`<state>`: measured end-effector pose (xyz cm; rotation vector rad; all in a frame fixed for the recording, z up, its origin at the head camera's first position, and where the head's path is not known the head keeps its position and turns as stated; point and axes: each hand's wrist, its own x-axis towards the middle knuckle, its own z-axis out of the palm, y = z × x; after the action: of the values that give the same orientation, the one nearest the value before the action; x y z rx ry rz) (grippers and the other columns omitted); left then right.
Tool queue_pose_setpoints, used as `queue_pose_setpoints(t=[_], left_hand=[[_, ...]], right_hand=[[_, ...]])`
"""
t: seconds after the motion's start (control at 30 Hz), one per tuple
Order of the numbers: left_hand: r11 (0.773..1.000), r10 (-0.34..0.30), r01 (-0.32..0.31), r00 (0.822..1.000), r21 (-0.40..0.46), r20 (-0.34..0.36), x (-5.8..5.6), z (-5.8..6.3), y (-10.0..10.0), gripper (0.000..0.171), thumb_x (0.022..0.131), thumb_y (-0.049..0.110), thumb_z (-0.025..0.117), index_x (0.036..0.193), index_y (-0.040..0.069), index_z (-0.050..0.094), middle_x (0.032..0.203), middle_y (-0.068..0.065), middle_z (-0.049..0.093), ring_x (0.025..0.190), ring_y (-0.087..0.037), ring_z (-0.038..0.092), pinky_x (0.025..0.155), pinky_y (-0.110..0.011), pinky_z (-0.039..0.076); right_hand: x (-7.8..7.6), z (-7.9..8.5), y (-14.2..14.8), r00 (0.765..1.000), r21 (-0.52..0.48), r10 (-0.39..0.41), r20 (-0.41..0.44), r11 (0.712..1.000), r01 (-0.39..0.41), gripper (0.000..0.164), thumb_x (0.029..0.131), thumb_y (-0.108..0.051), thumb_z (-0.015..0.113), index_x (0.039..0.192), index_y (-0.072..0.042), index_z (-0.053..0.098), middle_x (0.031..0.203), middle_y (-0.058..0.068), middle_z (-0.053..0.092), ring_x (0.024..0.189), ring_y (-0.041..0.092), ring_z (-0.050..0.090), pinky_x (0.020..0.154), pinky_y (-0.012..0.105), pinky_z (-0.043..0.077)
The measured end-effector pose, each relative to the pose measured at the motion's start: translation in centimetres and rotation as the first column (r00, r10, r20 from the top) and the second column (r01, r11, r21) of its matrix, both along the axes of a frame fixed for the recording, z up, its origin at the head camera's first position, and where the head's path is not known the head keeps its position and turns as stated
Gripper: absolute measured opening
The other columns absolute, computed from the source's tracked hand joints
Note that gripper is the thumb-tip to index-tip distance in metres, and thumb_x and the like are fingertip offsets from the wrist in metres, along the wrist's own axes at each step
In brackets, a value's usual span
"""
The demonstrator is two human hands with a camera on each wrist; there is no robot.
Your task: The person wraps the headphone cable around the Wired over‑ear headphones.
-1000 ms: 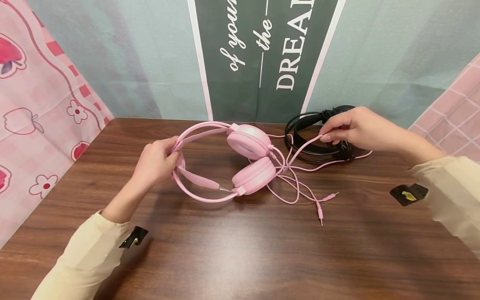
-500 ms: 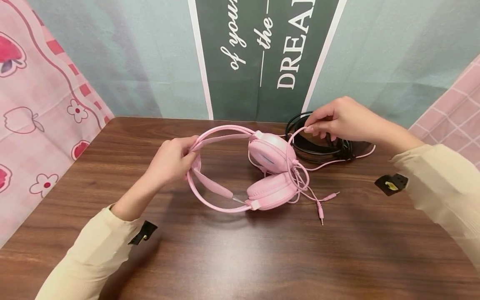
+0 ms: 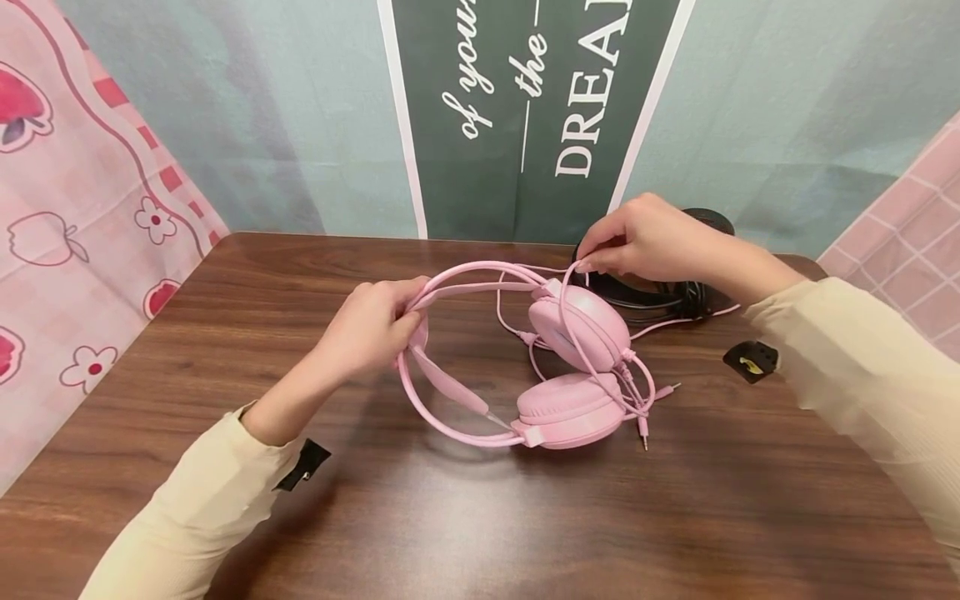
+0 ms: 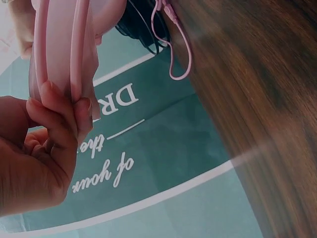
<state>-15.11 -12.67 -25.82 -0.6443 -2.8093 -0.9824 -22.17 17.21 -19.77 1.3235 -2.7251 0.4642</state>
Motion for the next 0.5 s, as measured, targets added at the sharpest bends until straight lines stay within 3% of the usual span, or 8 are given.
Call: queue_pose_setpoints(t=[0.2, 0.5], left_hand=[[1.000, -0.014, 0.014, 1.000, 0.004, 0.008, 0.3, 0.1, 0.6, 0.015, 0.088, 0.001, 0.046, 0.080, 0.009, 0.057, 0.055, 0.003, 0.056, 0.035, -0.007, 0.049, 0.034, -0.025, 0.044], [0.999, -0.029, 0.029, 0.999, 0.015, -0.017, 0.6, 0.1, 1.4, 0.016, 0.086, -0.001, 0.046, 0.081, 0.010, 0.057, 0.055, 0.003, 0.054, 0.035, -0.005, 0.048, 0.033, -0.023, 0.043]], right_hand=[[-0.1, -0.5, -0.4, 1.000, -0.002, 0.013, -0.016, 1.000, -0.013, 0.004, 0.079, -0.016, 0.072, 0.078, -0.012, 0.071, 0.062, -0.010, 0.060, 0.055, 0.006, 0.048, 0.051, 0.022, 0.040], [-0.1, -0.6, -0.8, 0.999, 0.026, -0.001, 0.039, 1.000, 0.000, 0.004, 0.078, -0.018, 0.072, 0.078, -0.014, 0.073, 0.069, -0.008, 0.064, 0.060, 0.007, 0.053, 0.055, 0.025, 0.044]])
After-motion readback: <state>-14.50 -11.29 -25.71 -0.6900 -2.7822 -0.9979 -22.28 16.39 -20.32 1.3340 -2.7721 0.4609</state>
